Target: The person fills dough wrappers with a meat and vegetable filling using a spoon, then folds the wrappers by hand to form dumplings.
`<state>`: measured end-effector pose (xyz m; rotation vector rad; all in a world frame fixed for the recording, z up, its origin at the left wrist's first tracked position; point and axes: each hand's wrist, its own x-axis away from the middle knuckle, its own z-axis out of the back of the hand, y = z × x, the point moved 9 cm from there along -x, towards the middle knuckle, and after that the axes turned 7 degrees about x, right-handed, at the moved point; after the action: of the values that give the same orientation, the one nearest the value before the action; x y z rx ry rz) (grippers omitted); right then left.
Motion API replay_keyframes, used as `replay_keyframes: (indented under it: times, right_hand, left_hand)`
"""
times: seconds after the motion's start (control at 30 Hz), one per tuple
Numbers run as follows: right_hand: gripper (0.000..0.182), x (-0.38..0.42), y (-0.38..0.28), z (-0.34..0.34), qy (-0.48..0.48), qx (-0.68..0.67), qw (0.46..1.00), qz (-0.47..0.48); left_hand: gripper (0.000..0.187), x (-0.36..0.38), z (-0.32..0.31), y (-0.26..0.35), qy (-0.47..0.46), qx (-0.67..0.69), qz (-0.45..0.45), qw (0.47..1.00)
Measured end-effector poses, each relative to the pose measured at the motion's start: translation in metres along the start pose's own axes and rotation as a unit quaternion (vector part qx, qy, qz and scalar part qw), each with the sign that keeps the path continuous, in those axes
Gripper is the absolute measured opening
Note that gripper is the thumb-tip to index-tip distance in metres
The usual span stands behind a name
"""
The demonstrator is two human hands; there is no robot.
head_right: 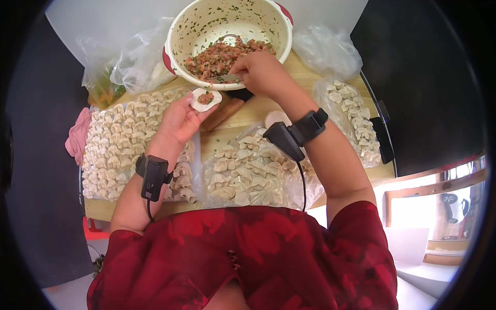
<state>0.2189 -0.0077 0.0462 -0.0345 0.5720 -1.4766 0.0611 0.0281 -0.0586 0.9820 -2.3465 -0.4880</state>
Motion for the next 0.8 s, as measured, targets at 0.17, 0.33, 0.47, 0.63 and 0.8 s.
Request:
replay_keyframes:
  times: [0.17, 0.33, 0.47, 0.63, 0.8]
  right_hand:
    - [0.017, 0.026, -0.012, 0.011, 0.061, -0.100, 0.993, -0.025]
    - [0.017, 0.034, -0.027, 0.012, 0.077, -0.066, 0.994, 0.043]
    - [0.017, 0.015, -0.021, 0.011, 0.126, -0.030, 0.990, 0.057]
    - [0.017, 0.001, -0.011, -0.005, 0.070, 0.003, 0.997, 0.032]
    - [0.017, 0.017, -0.004, 0.001, 0.061, -0.122, 0.990, -0.018]
  left_hand:
    - [0.034, -0.001, -0.003, 0.002, -0.014, 0.010, 0.002, 1.000]
    - [0.034, -0.003, -0.002, 0.003, -0.022, 0.015, -0.004, 1.000]
    - [0.033, -0.003, -0.001, 0.002, -0.012, 0.020, -0.006, 1.000]
    - [0.033, -0.003, -0.002, 0.004, -0.009, 0.023, -0.001, 1.000]
    - [0.032, -0.004, 0.000, 0.004, -0.016, 0.021, -0.007, 1.000]
